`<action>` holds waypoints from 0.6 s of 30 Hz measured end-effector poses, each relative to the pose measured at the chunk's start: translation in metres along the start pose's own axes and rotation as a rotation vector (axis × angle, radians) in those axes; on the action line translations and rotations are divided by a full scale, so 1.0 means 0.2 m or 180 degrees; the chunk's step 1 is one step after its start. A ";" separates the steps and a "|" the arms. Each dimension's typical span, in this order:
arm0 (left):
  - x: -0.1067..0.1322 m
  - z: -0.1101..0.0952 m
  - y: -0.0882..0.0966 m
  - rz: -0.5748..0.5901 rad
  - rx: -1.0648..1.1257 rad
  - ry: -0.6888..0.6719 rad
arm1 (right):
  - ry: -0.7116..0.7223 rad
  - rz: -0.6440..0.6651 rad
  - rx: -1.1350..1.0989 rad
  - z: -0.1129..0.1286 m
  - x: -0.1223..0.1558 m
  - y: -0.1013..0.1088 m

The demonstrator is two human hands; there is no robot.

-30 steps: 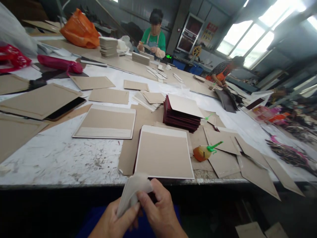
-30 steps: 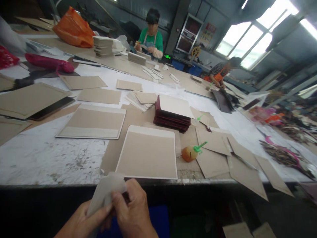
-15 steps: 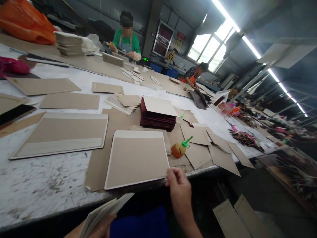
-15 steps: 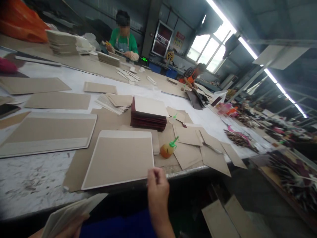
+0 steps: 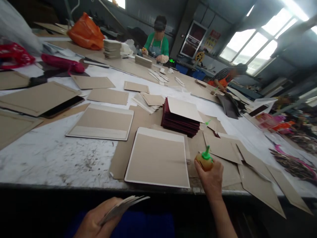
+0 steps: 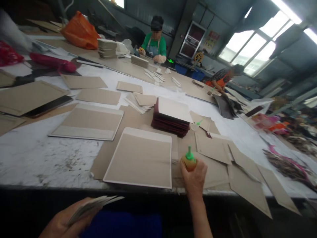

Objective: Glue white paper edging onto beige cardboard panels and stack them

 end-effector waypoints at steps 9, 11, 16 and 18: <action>-0.05 -0.16 0.14 -0.0928 -0.0839 -0.2094 | 0.1868 0.2405 -0.0336 0.63 0.14 0.23; -0.07 -0.15 0.14 -0.0842 -0.0986 -0.2252 | 0.1990 0.2579 -0.0293 0.70 0.15 0.22; -0.10 -0.10 0.12 -0.0620 -0.1065 -0.2353 | 0.2366 0.2829 -0.0119 0.82 0.13 0.23; -0.11 -0.07 0.11 -0.0566 -0.1053 -0.2317 | 0.2515 0.2915 -0.0005 0.86 0.12 0.24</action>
Point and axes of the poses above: each hand's wrist, its own x-axis away from the middle knuckle, its own y-axis out of the back of the hand, z = x × y, the point moved 5 cm from there along -x, towards the middle knuckle, and after that the axes turned 15 degrees about -z, right-handed, at the moved point
